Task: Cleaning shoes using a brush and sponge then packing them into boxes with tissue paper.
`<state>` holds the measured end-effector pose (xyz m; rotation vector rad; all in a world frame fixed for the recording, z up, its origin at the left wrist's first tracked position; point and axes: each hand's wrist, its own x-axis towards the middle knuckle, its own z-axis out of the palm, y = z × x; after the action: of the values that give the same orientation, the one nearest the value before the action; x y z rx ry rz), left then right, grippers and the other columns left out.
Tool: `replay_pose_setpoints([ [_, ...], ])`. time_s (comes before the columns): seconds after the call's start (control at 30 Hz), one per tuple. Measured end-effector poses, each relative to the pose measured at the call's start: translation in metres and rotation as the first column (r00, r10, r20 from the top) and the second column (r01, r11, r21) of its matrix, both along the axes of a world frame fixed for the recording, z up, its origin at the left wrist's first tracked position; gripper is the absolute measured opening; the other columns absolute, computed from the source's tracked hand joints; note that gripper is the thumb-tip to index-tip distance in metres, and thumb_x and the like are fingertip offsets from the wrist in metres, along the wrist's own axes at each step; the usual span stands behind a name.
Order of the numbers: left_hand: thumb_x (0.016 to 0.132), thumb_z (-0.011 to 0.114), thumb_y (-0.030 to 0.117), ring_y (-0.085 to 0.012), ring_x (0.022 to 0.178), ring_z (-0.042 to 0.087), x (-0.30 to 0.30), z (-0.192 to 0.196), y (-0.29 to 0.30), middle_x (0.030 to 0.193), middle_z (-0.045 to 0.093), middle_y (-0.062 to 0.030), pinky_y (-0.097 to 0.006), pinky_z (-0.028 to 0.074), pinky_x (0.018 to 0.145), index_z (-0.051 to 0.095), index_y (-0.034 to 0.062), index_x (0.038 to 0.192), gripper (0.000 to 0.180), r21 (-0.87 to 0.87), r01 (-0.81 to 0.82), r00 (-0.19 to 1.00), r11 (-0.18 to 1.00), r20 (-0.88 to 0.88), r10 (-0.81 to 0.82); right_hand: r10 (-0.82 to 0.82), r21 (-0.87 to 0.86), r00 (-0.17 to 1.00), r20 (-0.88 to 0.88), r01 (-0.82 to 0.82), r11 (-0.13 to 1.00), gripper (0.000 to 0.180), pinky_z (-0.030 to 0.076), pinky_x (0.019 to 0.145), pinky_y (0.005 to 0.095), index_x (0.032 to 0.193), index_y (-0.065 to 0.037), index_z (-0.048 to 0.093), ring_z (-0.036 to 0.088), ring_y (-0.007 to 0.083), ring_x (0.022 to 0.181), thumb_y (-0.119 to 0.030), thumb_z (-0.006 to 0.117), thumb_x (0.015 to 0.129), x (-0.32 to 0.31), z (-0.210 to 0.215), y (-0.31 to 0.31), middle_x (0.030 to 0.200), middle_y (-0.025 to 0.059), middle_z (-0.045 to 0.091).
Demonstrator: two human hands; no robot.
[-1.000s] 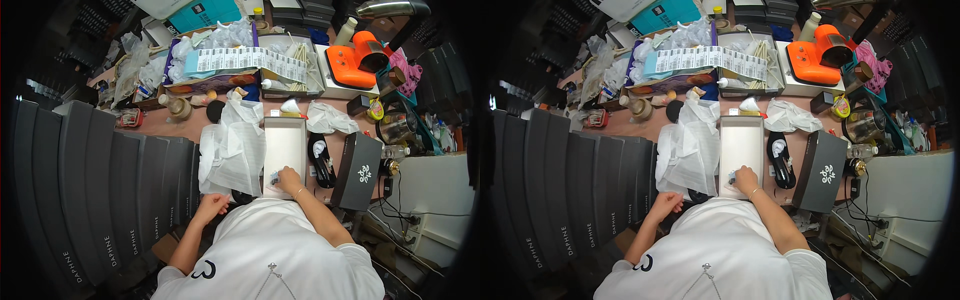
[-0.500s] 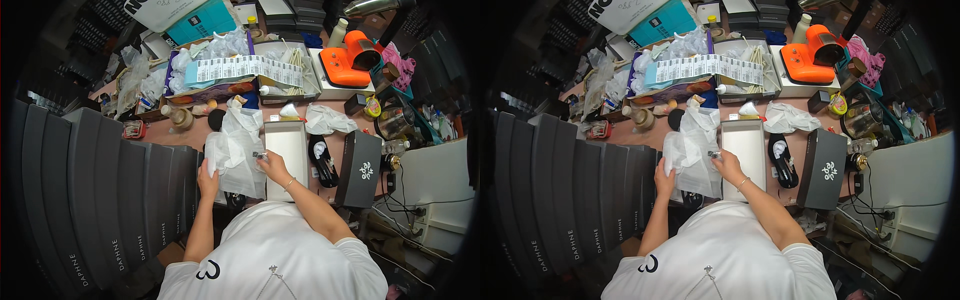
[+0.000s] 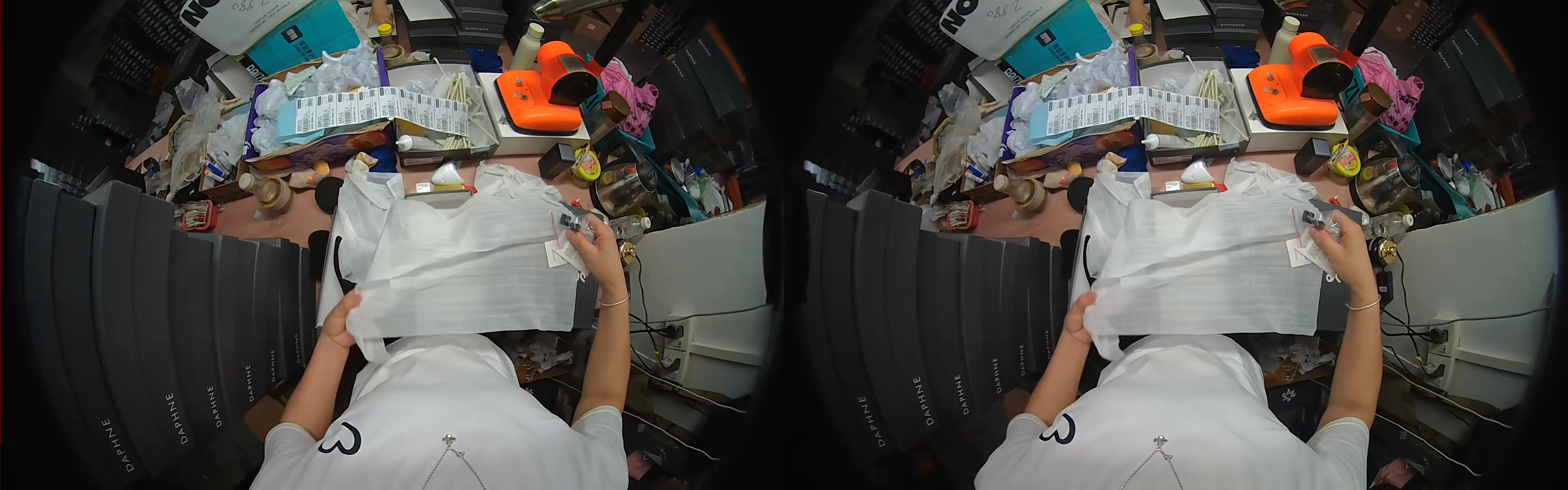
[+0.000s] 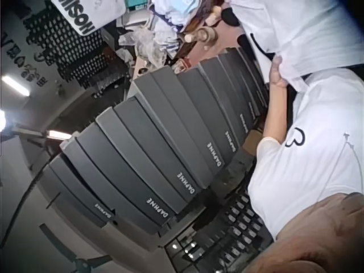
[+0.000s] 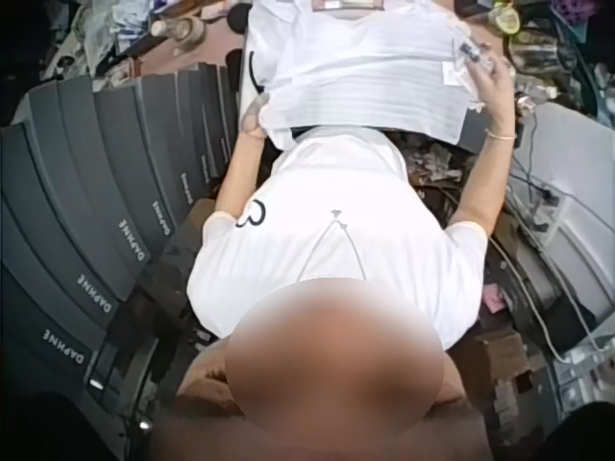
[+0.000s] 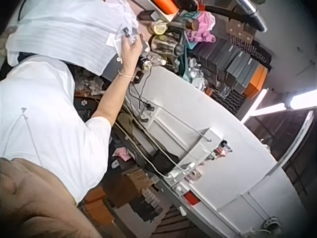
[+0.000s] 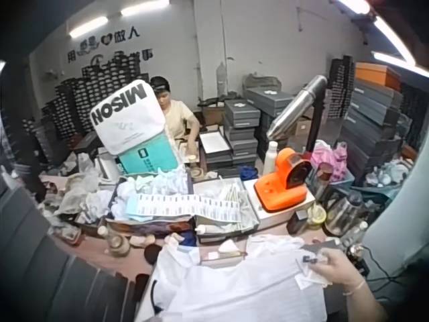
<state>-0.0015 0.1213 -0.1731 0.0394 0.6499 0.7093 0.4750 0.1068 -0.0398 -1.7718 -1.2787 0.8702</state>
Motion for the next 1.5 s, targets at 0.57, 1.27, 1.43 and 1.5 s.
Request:
replay_pose_setpoints([
  [0.57,0.086,0.067,0.033,-0.0241,0.101,0.061,0.049,0.134,-0.049,0.107,0.064,-0.0169,-0.035,0.046,0.088,0.064,-0.0063,0.105,0.044,0.436,0.328,0.936,0.838,-0.271,-0.226,0.074,-0.257,0.994,-0.084,-0.093,0.962,0.008,0.043,0.06,0.0219,0.085,0.0,0.058,0.048,0.004,0.067,-0.004,0.064,0.081,0.053,-0.027,-0.049,0.075,-0.0036,0.056],
  [1.27,0.082,0.068,0.006,-0.0097,0.077,0.057,-0.024,0.001,0.066,0.088,0.064,-0.0034,-0.025,0.048,0.072,0.062,-0.0012,0.1,0.021,0.369,0.261,0.556,0.892,-0.813,0.174,-0.067,-0.129,0.998,-0.008,0.065,0.989,0.02,0.048,0.065,0.0295,0.094,0.005,0.061,0.061,0.0132,0.074,-0.009,0.067,0.081,0.068,-0.019,0.0,0.08,0.0103,0.065],
  [1.43,0.081,0.07,0.009,-0.01,0.08,0.059,-0.011,0.002,0.085,0.091,0.065,-0.0045,-0.026,0.048,0.071,0.062,-0.0012,0.103,0.026,0.394,0.33,0.568,0.858,-0.809,0.153,0.657,-0.263,0.747,-0.107,-0.658,0.706,0.032,0.044,0.062,0.0338,0.088,0.001,0.061,0.056,0.0184,0.066,-0.028,0.071,0.081,-0.075,-0.039,0.062,0.071,0.0133,0.059],
  [1.5,0.081,0.071,0.01,-0.0111,0.081,0.06,-0.003,0.009,0.095,0.093,0.066,-0.0063,-0.027,0.049,0.073,0.062,-0.0017,0.107,0.03,0.397,0.376,0.584,0.837,-0.803,0.118,0.666,-0.323,0.737,0.114,-0.607,0.726,0.041,0.047,0.066,0.0387,0.099,0.0,0.058,0.059,0.0317,0.072,-0.031,0.073,0.077,-0.13,-0.138,0.066,0.081,0.0162,0.062],
])
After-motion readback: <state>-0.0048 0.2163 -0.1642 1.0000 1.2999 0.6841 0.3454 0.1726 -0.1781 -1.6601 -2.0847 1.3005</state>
